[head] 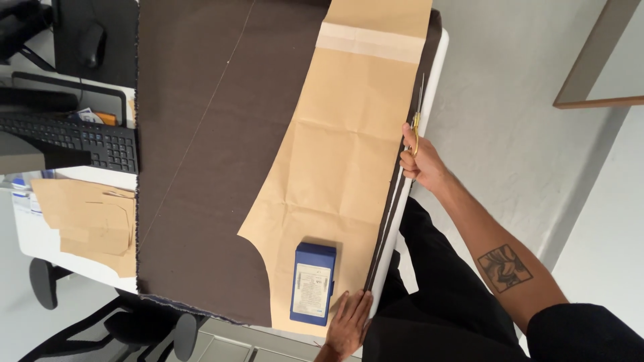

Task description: Cutting a piece of leather using scissors while following a paper pattern.

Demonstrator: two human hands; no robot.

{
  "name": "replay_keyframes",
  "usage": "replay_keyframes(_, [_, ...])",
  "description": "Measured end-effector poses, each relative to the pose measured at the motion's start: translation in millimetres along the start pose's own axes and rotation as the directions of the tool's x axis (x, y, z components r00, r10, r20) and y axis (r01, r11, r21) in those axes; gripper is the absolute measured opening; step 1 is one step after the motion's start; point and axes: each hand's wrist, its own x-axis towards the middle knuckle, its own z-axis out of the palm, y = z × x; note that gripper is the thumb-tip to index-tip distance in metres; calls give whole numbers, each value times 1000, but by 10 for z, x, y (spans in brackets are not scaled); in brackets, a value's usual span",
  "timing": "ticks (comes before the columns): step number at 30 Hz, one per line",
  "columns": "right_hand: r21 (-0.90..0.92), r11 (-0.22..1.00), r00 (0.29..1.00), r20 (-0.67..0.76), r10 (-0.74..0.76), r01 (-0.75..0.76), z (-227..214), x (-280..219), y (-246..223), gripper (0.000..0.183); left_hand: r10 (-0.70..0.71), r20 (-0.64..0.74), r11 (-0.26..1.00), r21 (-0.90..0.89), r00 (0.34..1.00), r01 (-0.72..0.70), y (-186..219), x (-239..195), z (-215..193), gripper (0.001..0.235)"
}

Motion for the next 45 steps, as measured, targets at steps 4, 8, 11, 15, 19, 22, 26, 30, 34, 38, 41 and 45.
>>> replay_keyframes(4, [6, 1000, 1000, -1, 2, -2, -32, 12, 14, 55, 22, 13, 998, -57, 1000, -21, -799, 994, -485, 58])
replay_keyframes(8, [26, 999, 999, 27, 39, -40, -81, 34, 16, 56, 88, -19, 993, -74, 996, -89, -873, 1871, -659, 56])
replay_keyframes(11, [32, 998, 998, 30, 49, -50, -88, 35, 25, 54, 9, -163, 990, 141, 987, 15, -1191, 3082, -1254, 51])
replay_keyframes(15, [45, 999, 998, 50, 24, -26, -111, 30, 31, 53, -184, -33, 950, 252, 982, 186, -1845, 4235, -1642, 68])
replay_keyframes(19, [43, 998, 998, 55, 37, -39, -119, 45, 70, 51, -317, 112, 931, 226, 942, 286, -2241, 4829, -2040, 105])
replay_keyframes(22, [40, 999, 997, 74, 22, -25, -126, 13, 69, 50, -358, 235, 902, 337, 904, 269, -2263, 4985, -2122, 113])
replay_keyframes(26, [35, 999, 995, 95, 24, -27, -157, -10, 78, 49, -338, 220, 857, 475, 915, 202, -2331, 4973, -1940, 117])
replay_keyframes(30, [33, 998, 992, 121, 47, -51, -220, -19, 162, 48, -398, 310, 874, 415, 864, 254, -2234, 5059, -2089, 119])
replay_keyframes(34, [61, 996, 977, 210, 45, -59, -276, -181, 378, 55, -371, 251, 848, 485, 894, 216, -2334, 5053, -1911, 112])
replay_keyframes(38, [62, 983, 960, 236, 154, -173, -320, -571, 772, 51, -391, 268, 855, 461, 881, 240, -2300, 5062, -1920, 106])
replay_keyframes(41, [4, 982, 910, 377, 174, -190, -549, -893, 1172, 47, -288, 88, 807, 558, 954, 192, -2566, 4985, -1464, 101])
replay_keyframes(45, [-28, 969, 844, 486, 227, -245, -662, -1309, 1081, 41, -266, -112, 761, 585, 957, 280, -2531, 4954, -1034, 92])
